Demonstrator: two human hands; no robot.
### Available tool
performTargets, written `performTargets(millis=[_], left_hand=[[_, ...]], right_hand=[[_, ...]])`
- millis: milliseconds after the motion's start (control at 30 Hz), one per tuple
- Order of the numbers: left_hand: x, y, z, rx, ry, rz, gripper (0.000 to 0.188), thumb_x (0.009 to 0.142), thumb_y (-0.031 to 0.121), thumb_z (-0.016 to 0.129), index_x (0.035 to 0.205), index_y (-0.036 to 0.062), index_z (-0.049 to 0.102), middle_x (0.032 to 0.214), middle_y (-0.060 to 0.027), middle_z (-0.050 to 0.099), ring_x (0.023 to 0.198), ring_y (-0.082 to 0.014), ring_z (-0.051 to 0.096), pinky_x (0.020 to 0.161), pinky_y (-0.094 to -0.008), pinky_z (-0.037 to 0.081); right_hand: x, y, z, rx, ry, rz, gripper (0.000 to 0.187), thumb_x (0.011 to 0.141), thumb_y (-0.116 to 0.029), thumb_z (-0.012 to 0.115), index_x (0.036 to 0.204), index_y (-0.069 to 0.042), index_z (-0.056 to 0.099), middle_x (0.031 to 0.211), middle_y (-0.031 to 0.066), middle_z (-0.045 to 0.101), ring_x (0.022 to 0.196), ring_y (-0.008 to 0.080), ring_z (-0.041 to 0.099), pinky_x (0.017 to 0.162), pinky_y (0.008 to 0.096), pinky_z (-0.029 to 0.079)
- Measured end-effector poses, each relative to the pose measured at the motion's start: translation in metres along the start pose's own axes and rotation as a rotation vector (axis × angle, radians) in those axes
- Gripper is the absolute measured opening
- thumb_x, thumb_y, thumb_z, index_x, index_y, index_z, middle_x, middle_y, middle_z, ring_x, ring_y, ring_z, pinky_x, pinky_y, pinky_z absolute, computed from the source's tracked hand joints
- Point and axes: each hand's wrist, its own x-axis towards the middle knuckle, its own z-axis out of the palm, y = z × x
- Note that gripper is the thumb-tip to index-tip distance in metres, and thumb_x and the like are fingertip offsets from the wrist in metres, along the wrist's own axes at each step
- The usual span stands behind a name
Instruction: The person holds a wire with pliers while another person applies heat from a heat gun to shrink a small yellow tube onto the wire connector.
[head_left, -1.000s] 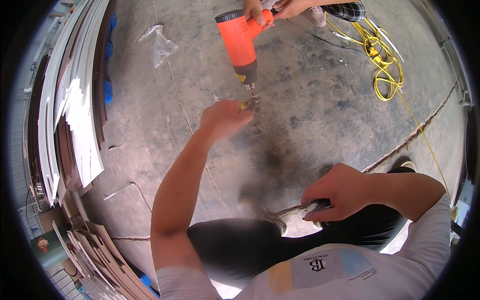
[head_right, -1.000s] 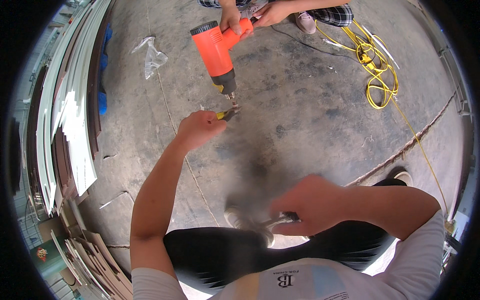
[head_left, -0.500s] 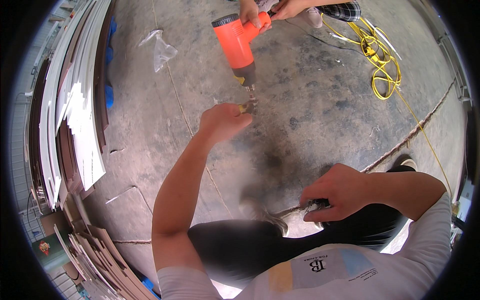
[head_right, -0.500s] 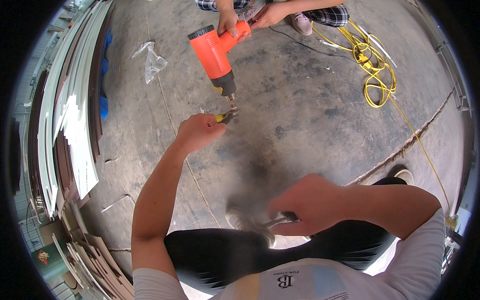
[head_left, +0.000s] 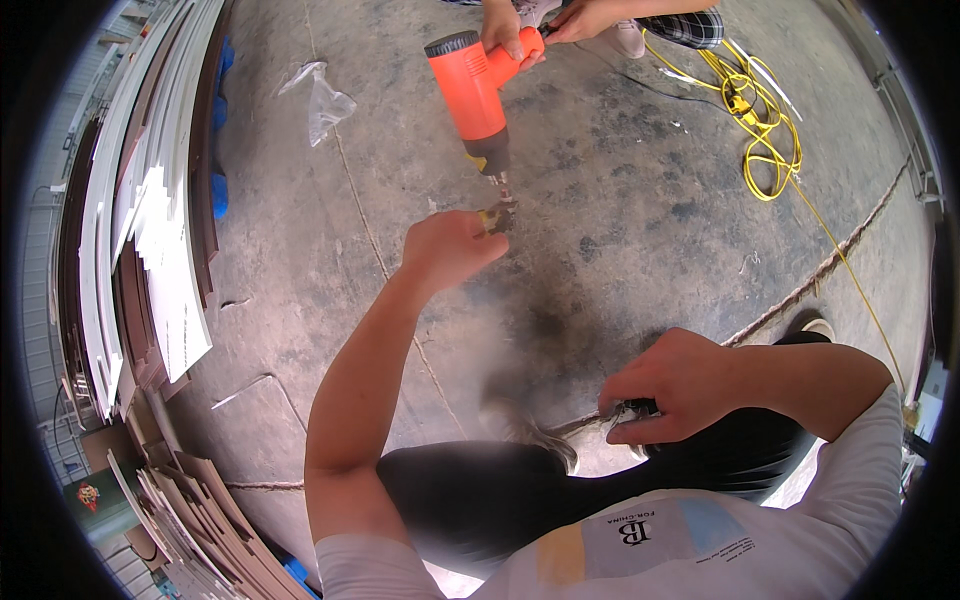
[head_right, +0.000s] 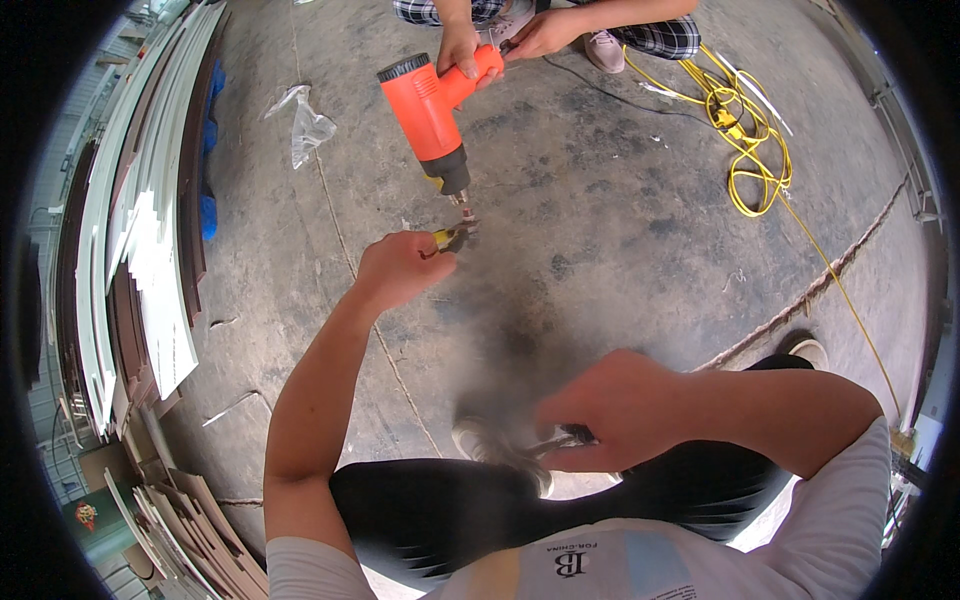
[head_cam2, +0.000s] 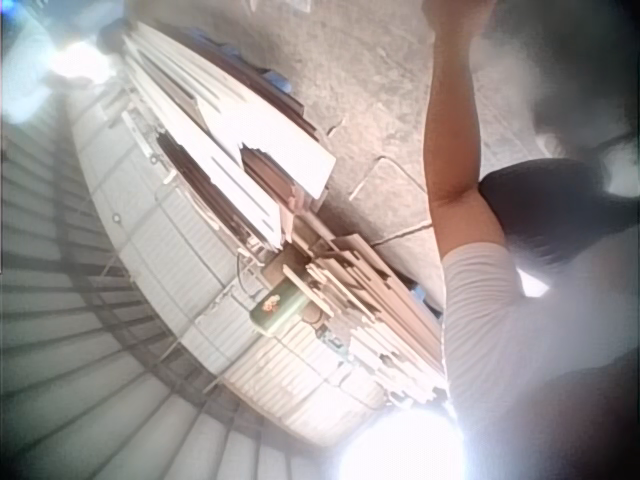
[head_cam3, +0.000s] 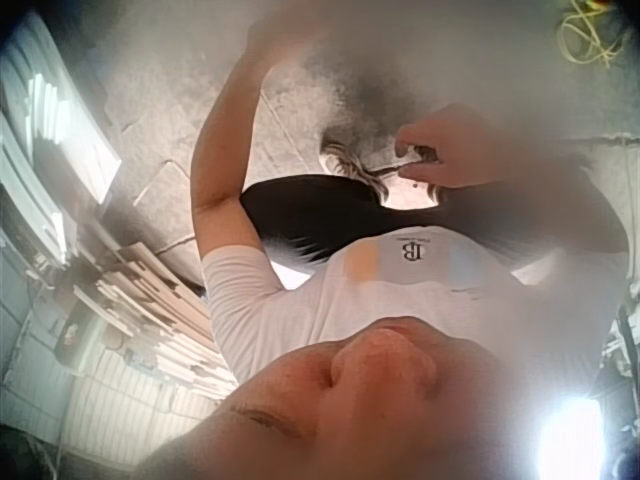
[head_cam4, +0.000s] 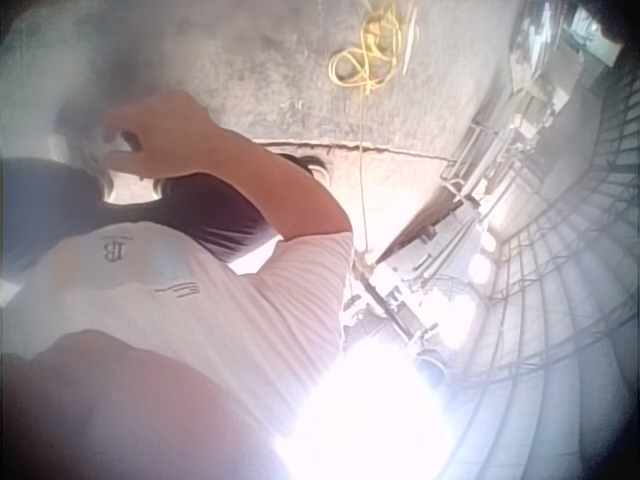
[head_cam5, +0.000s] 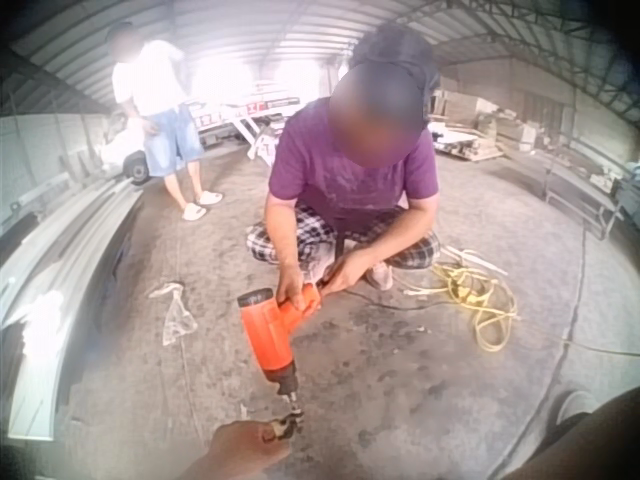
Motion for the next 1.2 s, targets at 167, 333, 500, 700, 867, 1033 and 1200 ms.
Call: performTargets(millis=[167,333,500,700,867,1033,1200], left_hand=[[-0.0001,0.0004,0.0006,-0.011,0.011,-0.009,0.038,0.079,0.045,0.061,0.07,0.0086,0.064,0.07,-0.0081,0.068,0.074,-0.0299,0.068,0.069,-0.0415,0.049],[0.0024,-0.0055,0.0048,-0.01,0.033,0.002,0.039,0.079,0.046,0.062,0.071,0.0082,0.065,0.071,-0.0091,0.068,0.075,-0.0312,0.068,0.07,-0.042,0.049],[0.0028,-0.0043,0.0037,-0.009,0.014,-0.003,0.039,0.079,0.046,0.063,0.071,0.0077,0.063,0.069,-0.0092,0.066,0.071,-0.0296,0.065,0.068,-0.0407,0.049],[0.0051,-0.0088,0.0069,0.001,0.025,0.005,0.04,0.079,0.046,0.064,0.072,0.0072,0.063,0.07,-0.0099,0.065,0.07,-0.0293,0.065,0.068,-0.0403,0.049],[0.0039,-0.0074,0.0086,-0.002,0.06,0.026,0.037,0.077,0.044,0.061,0.067,0.0077,0.063,0.069,-0.01,0.067,0.072,-0.032,0.066,0.067,-0.043,0.048],[0.0039,-0.0074,0.0083,-0.005,0.065,0.025,0.037,0.078,0.044,0.061,0.067,0.0082,0.063,0.069,-0.0098,0.067,0.072,-0.0317,0.066,0.067,-0.0427,0.048],[0.0044,-0.0071,0.0082,0.006,0.06,0.02,0.037,0.078,0.044,0.061,0.067,0.0082,0.063,0.069,-0.0098,0.067,0.072,-0.0318,0.066,0.067,-0.0432,0.048]], right_hand=[[0.0009,-0.0005,-0.0012,0.004,-0.005,0.004,0.033,0.094,-0.048,0.072,0.108,-0.018,0.07,0.081,0.0038,0.072,0.073,0.0273,0.07,0.063,0.0372,0.052],[0.0023,-0.0007,-0.002,0.005,-0.009,0.003,0.033,0.094,-0.048,0.072,0.108,-0.018,0.07,0.081,0.004,0.072,0.074,0.0274,0.07,0.063,0.0375,0.053],[0.003,-0.0001,-0.0013,0.004,-0.005,0.005,0.033,0.094,-0.048,0.072,0.108,-0.019,0.071,0.082,0.0039,0.072,0.074,0.0271,0.07,0.063,0.0375,0.053],[0.004,-0.0014,-0.0033,0.013,-0.023,0.02,0.032,0.094,-0.048,0.072,0.108,-0.019,0.071,0.082,0.0036,0.072,0.074,0.0263,0.07,0.063,0.0373,0.053],[0.004,0.0002,-0.0024,0.011,-0.027,0.022,0.033,0.094,-0.049,0.071,0.108,-0.019,0.07,0.083,0.003,0.073,0.074,0.0257,0.071,0.064,0.0368,0.053],[0.0051,0.0012,-0.002,-0.002,-0.039,0.035,0.034,0.094,-0.05,0.071,0.109,-0.019,0.071,0.083,0.0028,0.073,0.074,0.0255,0.071,0.064,0.0368,0.053],[0.0049,0.0011,-0.0035,0.003,-0.03,0.026,0.034,0.094,-0.05,0.072,0.109,-0.019,0.071,0.082,0.0032,0.073,0.074,0.0261,0.071,0.064,0.0369,0.053]])
